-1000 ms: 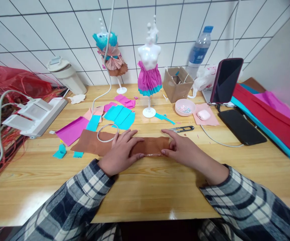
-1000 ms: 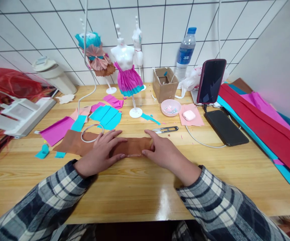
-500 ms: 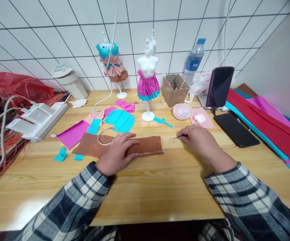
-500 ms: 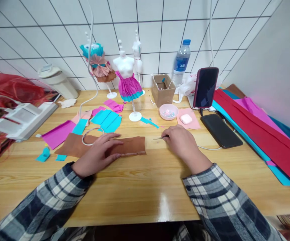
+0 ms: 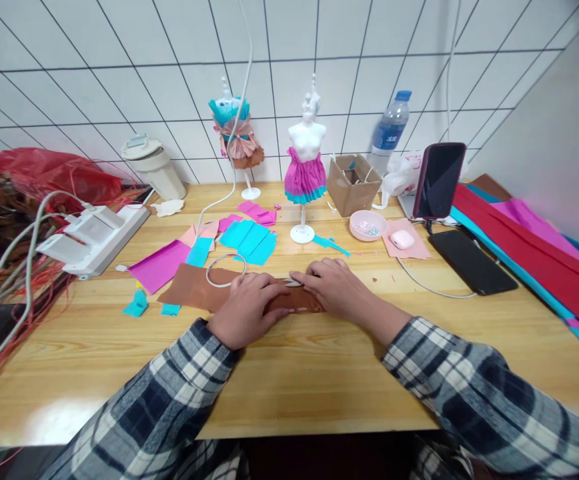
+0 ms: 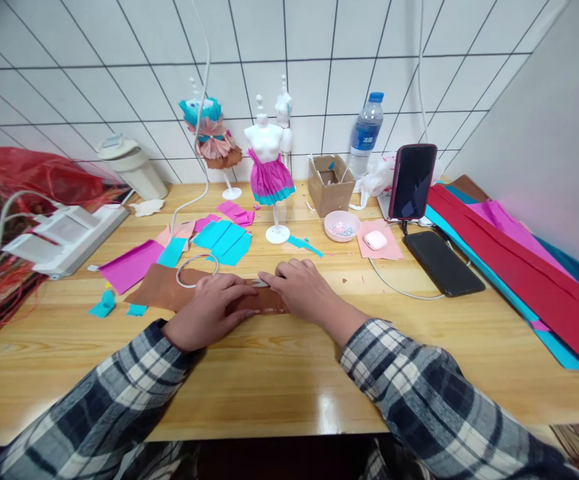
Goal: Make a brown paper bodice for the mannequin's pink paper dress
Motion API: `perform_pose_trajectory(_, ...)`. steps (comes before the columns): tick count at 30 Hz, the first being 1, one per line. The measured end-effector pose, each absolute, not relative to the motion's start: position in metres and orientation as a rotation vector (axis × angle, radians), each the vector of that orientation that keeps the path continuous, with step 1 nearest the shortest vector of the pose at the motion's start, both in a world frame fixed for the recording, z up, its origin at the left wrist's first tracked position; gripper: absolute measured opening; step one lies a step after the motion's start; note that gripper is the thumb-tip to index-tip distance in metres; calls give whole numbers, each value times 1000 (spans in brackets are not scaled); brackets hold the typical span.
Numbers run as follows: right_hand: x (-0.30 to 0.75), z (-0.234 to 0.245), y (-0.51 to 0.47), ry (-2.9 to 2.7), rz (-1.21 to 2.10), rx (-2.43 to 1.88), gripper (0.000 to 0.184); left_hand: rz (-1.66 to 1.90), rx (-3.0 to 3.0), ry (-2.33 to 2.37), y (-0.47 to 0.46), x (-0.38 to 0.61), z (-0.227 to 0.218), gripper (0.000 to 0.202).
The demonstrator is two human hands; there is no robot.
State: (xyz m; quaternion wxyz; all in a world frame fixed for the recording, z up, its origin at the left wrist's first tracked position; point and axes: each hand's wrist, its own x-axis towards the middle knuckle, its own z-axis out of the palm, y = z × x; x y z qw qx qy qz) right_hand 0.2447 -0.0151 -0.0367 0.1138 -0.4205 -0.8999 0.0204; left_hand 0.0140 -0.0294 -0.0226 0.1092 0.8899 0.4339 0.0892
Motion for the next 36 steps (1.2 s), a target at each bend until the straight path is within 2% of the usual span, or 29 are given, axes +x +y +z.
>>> perform_pose_trajectory(5, 257, -35, -20, -2455, 253, -1248, 37, 368, 2584, 1222, -27, 9, -21, 32)
perform_pose_trajectory(8, 273, -27, -27, -2332, 401, -1114, 29, 447, 2607, 1115, -28, -2, -13, 31)
perform_pose_trajectory(13, 288, -20, -40, -2562, 460, -984, 16, 360, 2709, 964, -28, -20, -4, 29)
perform_pose_trajectory(17, 286, -23, -39, -2667, 417, -1006, 20, 173, 2741, 970, -28, -25, -5, 19)
perform_pose_trajectory(22, 285, -24, -37, -2681, 365, -1016, 27, 120, 2782, 1021, -34, -25, 0, 19)
perform_pose_trajectory(25, 286, -26, -36, -2630, 460, -1052, 27, 86, 2814, 1055, -36, -23, 3, 22)
perform_pose_trajectory(30, 289, -26, -33, -2551, 629, -1072, 24, 185, 2845, 1060, -33, -22, -2, 18)
perform_pose_trajectory(36, 285, -22, -38, -2534, 526, -1172, 32, 242, 2824, 1035, -30, -22, -5, 21)
